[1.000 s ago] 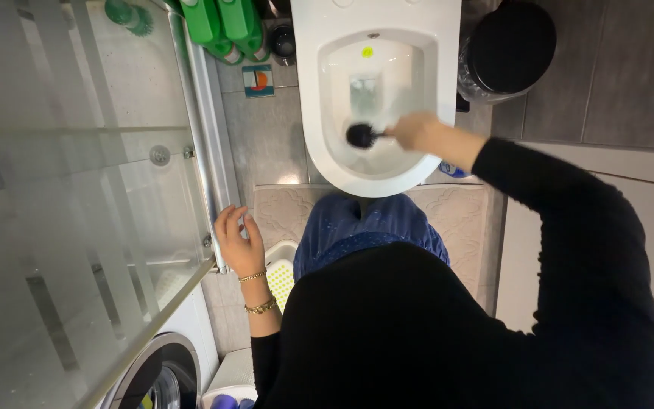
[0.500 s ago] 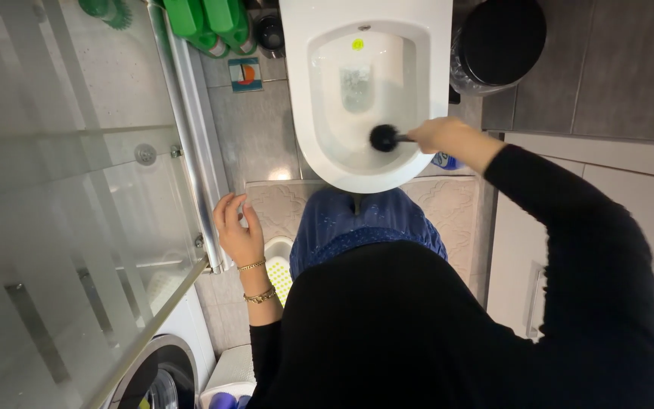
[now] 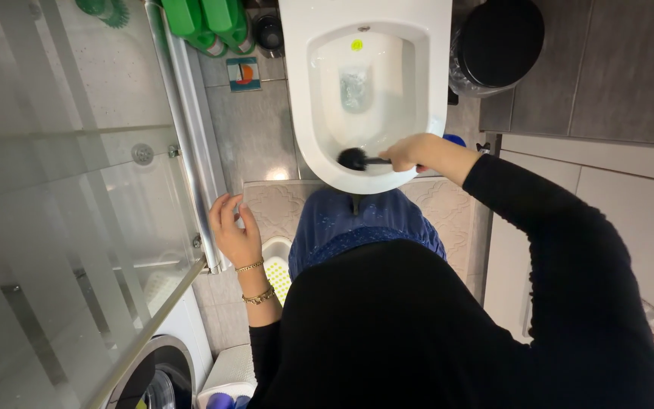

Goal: Cleaning the toilet and sink area in a bathroom.

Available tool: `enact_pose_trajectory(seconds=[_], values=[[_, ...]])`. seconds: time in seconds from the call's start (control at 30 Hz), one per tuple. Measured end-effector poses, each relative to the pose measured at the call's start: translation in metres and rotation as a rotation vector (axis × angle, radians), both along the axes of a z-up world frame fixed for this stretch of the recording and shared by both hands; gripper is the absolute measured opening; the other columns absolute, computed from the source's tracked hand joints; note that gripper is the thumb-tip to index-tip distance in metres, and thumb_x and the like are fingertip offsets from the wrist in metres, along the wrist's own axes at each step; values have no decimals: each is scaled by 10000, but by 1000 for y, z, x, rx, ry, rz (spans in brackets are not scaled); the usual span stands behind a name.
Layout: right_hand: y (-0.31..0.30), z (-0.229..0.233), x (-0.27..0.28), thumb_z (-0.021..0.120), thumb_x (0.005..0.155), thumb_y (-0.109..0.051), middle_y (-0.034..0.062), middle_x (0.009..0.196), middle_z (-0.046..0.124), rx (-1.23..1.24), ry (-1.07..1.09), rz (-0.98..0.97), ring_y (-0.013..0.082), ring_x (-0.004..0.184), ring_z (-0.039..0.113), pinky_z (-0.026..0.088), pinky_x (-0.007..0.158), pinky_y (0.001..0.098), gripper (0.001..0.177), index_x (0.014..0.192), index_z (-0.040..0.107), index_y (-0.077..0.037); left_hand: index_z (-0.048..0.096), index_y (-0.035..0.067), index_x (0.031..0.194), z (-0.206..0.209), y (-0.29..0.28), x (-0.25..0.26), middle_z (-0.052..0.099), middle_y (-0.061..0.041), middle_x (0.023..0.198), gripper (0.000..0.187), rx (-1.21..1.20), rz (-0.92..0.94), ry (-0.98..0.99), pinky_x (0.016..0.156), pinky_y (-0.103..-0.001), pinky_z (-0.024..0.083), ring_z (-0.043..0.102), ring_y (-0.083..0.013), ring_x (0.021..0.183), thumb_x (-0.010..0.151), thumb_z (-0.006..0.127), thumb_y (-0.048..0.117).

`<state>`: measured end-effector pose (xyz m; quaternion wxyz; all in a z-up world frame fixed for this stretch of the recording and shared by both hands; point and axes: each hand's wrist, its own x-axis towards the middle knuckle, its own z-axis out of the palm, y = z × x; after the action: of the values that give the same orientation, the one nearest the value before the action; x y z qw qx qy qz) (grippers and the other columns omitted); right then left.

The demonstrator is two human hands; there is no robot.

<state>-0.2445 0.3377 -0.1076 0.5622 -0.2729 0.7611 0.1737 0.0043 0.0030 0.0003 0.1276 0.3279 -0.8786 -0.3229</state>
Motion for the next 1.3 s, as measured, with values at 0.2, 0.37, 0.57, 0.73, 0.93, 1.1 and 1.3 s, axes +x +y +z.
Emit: enact_pose_trajectory(seconds=[0.2, 0.37, 0.57, 0.73, 0.93, 1.1, 1.3], values=[[-20, -32, -18, 483, 952, -36, 141, 1104, 712, -135, 99, -131, 336, 897, 757, 595, 725, 438, 610, 1541, 430, -183, 707, 107, 1145, -1, -3, 3, 607, -103, 1332, 149, 11, 21, 3, 795, -320, 604, 664, -265, 1088, 1008, 648, 111], [-30, -133, -42, 541, 976, -71, 150, 1024, 765, -223, 385, -82, 328, 884, 751, 585, 674, 413, 570, 1534, 426, -70, 722, 108, 1150, 5, -4, 10, 624, -100, 1336, 151, 6, 41, -47, 799, -329, 587, 672, -241, 1027, 1014, 657, 117], [-55, -50, -55, 755, 780, -61, 78, 1018, 760, -24, 479, 325, 286, 887, 756, 582, 591, 430, 639, 1388, 570, -129, 706, 75, 1162, 6, -12, 30, 606, -115, 1344, 159, 18, 97, 29, 818, -320, 615, 666, -260, 1102, 1022, 631, 90], [-40, -62, -71, 747, 803, -90, 82, 1067, 766, 20, 472, 357, 296, 928, 756, 565, 617, 438, 500, 1295, 701, -169, 701, 67, 1138, 7, -16, 27, 604, -140, 1334, 147, 32, 130, 22, 784, -326, 611, 675, -262, 1055, 1009, 633, 85], [-58, -77, -45, 760, 783, -120, 120, 1047, 774, -36, 492, 229, 297, 890, 759, 606, 613, 444, 740, 1476, 499, -135, 687, 107, 1252, 40, -14, -35, 666, -131, 1210, 250, 61, -58, 181, 819, -347, 601, 685, -264, 1037, 1006, 645, 133], [-3, -79, 7, 717, 814, -160, 110, 1103, 781, -23, 462, 210, 284, 949, 755, 591, 702, 449, 529, 1338, 672, -99, 698, 153, 1309, 148, 4, -176, 673, -91, 1127, 313, -202, -402, 394, 891, -385, 546, 661, -291, 1030, 996, 684, 169], [-23, -20, 24, 540, 928, -141, 86, 1121, 726, -282, 211, 10, 306, 1027, 715, 582, 805, 450, 537, 1425, 553, -344, 658, 158, 1225, 232, 89, -392, 558, -46, 712, 281, -568, -615, 703, 566, -413, 479, 585, -253, 651, 971, 701, 271]])
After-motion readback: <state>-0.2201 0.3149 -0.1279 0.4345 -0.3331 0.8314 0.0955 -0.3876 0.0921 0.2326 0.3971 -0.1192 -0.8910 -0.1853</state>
